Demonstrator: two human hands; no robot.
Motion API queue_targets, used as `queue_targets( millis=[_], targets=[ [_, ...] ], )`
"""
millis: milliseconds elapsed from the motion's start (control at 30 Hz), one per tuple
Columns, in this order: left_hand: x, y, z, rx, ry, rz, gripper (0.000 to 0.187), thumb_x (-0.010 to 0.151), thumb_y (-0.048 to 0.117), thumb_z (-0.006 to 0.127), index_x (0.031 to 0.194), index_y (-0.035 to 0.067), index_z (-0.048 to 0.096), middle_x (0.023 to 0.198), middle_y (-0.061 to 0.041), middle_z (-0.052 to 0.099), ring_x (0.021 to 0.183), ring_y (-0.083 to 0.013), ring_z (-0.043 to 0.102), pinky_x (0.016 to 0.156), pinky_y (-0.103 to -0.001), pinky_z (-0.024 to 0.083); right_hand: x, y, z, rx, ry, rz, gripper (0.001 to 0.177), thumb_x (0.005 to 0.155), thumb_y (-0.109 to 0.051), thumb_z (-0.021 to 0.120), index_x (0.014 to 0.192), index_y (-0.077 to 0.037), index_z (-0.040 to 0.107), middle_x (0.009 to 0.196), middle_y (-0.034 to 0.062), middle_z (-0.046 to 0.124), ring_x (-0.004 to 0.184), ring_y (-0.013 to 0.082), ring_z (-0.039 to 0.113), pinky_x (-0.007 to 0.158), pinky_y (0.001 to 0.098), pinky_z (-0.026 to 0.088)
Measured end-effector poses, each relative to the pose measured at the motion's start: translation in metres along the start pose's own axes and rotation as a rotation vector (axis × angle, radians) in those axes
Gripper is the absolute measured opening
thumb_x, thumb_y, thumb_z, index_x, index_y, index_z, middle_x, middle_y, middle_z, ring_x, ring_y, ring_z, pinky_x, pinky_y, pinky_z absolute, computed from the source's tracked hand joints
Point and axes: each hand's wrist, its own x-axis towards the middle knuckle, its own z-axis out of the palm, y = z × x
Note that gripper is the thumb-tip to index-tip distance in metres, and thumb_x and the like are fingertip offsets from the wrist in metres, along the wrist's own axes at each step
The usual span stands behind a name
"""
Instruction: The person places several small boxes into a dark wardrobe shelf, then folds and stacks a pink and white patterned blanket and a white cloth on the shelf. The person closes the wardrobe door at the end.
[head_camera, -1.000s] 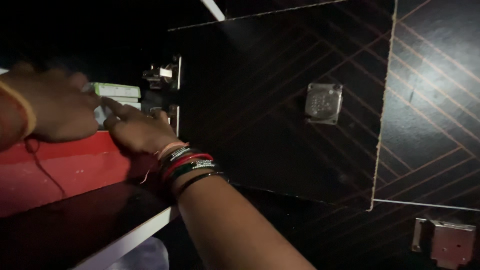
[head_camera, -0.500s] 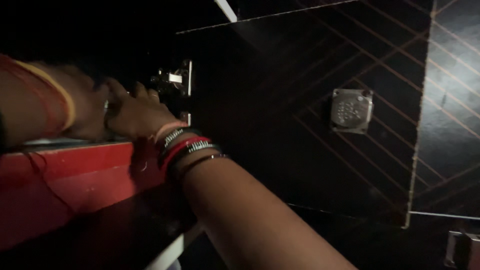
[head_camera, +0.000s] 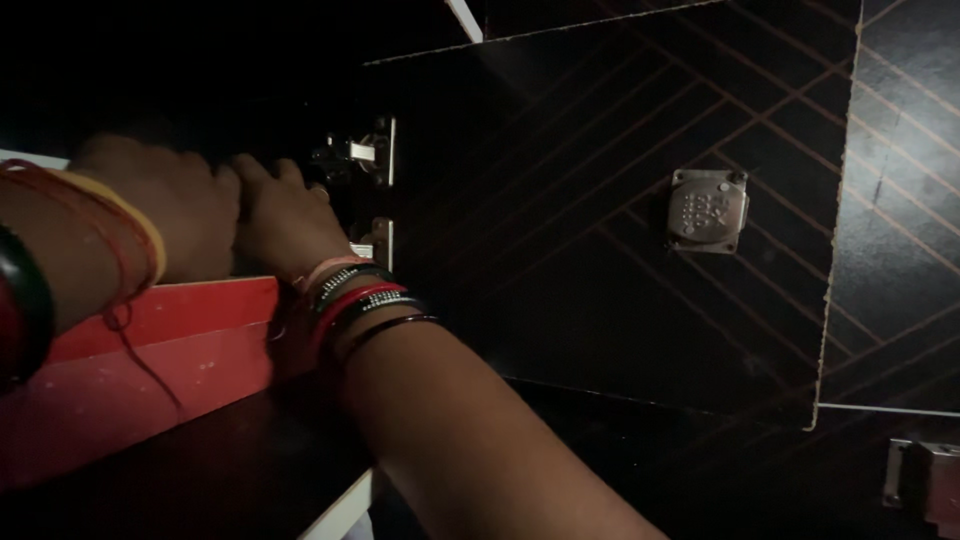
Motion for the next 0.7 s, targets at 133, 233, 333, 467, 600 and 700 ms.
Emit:
queue_targets(
  millis=[133, 233, 333, 467, 600, 700],
  targets=[
    [0.000, 0.000, 0.003, 0.063, 0.042, -0.013, 0.072, 0.087, 0.048, 0.067, 0.146, 0.009, 0.055, 0.133, -0.010, 0.069, 0.111, -0.0211, 0.073, 0.085, -0.037, 0.062, -0.003, 0.000, 0.000, 0.089, 0.000, 0.121, 0.086, 0.084, -0.033, 0.070, 0.156, -0.019, 0.025, 0.155, 0.0320, 0.029, 0.121, 0.0532, 0.060, 0.092, 0.0508, 0.060],
    [0.004, -0.001, 0.006, 0.069, 0.288, 0.032, 0.111, 0.062, 0.068, 0.077, 0.149, 0.008, 0.043, 0.137, -0.011, 0.056, 0.117, -0.0246, 0.059, 0.080, -0.043, 0.058, -0.001, 0.001, -0.001, 0.030, -0.017, 0.090, 0.087, 0.087, -0.035, 0.069, 0.158, -0.013, 0.025, 0.141, 0.0353, 0.049, 0.124, 0.0501, 0.061, 0.098, 0.0505, 0.056],
    [0.011, -0.001, 0.010, 0.100, -0.002, 0.098, 0.063, 0.085, 0.055, 0.069, 0.137, 0.021, 0.064, 0.138, -0.005, 0.060, 0.122, -0.0195, 0.061, 0.094, -0.041, 0.056, 0.001, 0.002, -0.002, 0.006, -0.048, 0.095, 0.106, 0.070, -0.030, 0.080, 0.156, -0.016, 0.019, 0.143, 0.0330, 0.043, 0.122, 0.0502, 0.059, 0.091, 0.0484, 0.060],
    [0.016, -0.001, 0.021, 0.131, 0.044, 0.056, 0.062, 0.089, 0.051, 0.066, 0.142, 0.018, 0.061, 0.139, -0.005, 0.062, 0.120, -0.0172, 0.066, 0.093, -0.039, 0.059, -0.003, 0.006, -0.004, 0.156, -0.060, 0.065, 0.103, 0.071, -0.039, 0.079, 0.154, -0.016, 0.021, 0.145, 0.0329, 0.040, 0.117, 0.0503, 0.063, 0.088, 0.0478, 0.062],
    [0.022, -0.001, 0.029, 0.114, 0.176, 0.030, 0.070, 0.086, 0.055, 0.065, 0.144, 0.016, 0.058, 0.135, -0.006, 0.064, 0.115, -0.0180, 0.068, 0.088, -0.039, 0.060, -0.004, -0.003, 0.000, -0.014, -0.011, 0.144, 0.091, 0.076, -0.040, 0.076, 0.152, -0.016, 0.031, 0.144, 0.0260, 0.048, 0.128, 0.0475, 0.055, 0.092, 0.0517, 0.059],
    [0.035, 0.003, 0.027, 0.007, 0.018, -0.115, 0.074, 0.085, 0.050, 0.070, 0.146, 0.010, 0.055, 0.117, -0.008, 0.075, 0.096, -0.0187, 0.075, 0.078, -0.037, 0.063, 0.001, -0.004, 0.001, -0.135, -0.102, 0.228, 0.072, 0.083, -0.053, 0.066, 0.139, -0.011, 0.054, 0.145, 0.0209, 0.052, 0.138, 0.0427, 0.046, 0.097, 0.0525, 0.056]
  ],
)
